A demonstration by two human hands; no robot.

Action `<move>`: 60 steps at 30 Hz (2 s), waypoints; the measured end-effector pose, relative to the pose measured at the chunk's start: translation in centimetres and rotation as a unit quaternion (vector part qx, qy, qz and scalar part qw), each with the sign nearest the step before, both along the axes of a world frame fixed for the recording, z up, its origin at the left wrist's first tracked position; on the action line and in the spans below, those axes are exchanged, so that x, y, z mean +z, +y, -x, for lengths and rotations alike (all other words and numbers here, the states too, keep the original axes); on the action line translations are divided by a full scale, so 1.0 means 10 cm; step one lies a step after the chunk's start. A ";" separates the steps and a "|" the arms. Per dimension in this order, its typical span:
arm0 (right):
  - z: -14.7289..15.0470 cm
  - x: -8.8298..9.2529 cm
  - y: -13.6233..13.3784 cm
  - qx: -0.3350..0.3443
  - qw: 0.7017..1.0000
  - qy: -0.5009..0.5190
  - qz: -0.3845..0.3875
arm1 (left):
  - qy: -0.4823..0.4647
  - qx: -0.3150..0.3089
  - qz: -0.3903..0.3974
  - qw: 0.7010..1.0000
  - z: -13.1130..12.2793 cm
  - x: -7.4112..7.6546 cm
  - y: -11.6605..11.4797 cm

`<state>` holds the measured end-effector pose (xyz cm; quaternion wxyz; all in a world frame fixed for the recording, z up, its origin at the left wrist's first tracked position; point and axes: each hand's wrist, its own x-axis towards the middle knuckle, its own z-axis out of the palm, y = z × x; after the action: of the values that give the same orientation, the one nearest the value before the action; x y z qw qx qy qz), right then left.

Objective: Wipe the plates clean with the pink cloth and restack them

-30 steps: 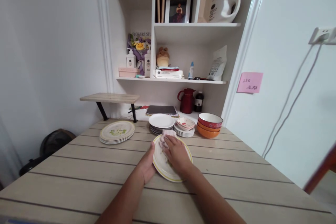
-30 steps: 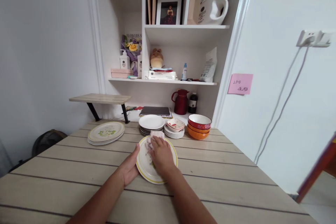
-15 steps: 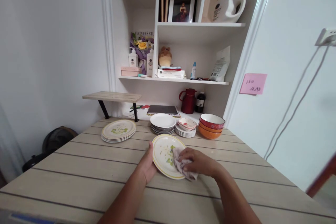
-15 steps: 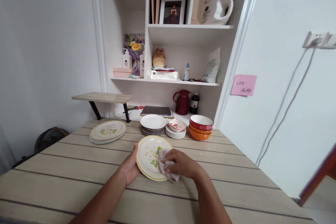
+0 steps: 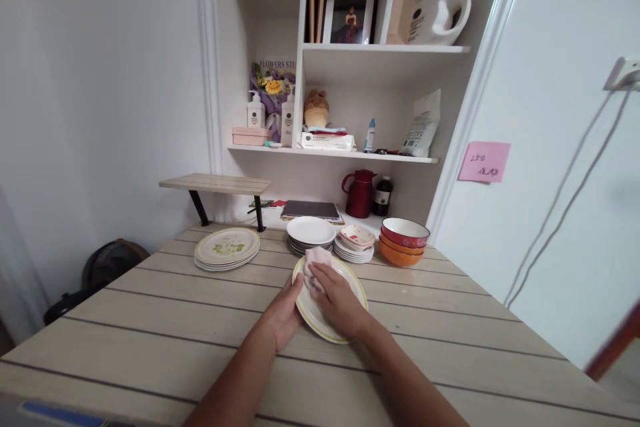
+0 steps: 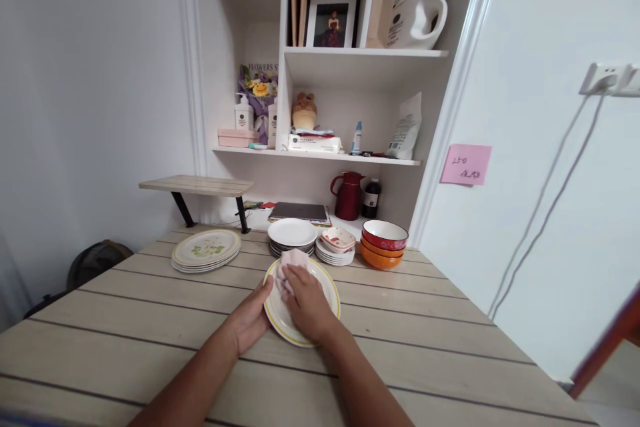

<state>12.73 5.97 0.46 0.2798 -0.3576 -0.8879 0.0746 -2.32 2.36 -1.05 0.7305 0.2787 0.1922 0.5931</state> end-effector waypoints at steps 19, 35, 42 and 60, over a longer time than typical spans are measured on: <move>-0.61 0.05 0.14 -0.137 0.982 -0.005 0.126 | 0.037 0.080 0.045 0.995 0.04 -0.03 0.01; -0.09 0.11 -0.16 0.071 0.993 -0.075 0.063 | 0.018 0.052 0.017 0.998 -0.02 0.03 -0.04; -0.34 0.07 0.10 -0.123 0.986 -0.085 0.069 | 0.043 0.066 0.030 0.996 -0.02 0.02 -0.03; -0.17 0.18 -0.23 0.086 0.985 -0.022 0.149 | 0.035 0.062 0.040 0.997 -0.01 0.02 -0.03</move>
<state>14.44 3.68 2.26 0.1962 -0.3187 -0.9004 0.2219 -2.26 2.09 -0.83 0.6961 0.2570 0.2579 0.6188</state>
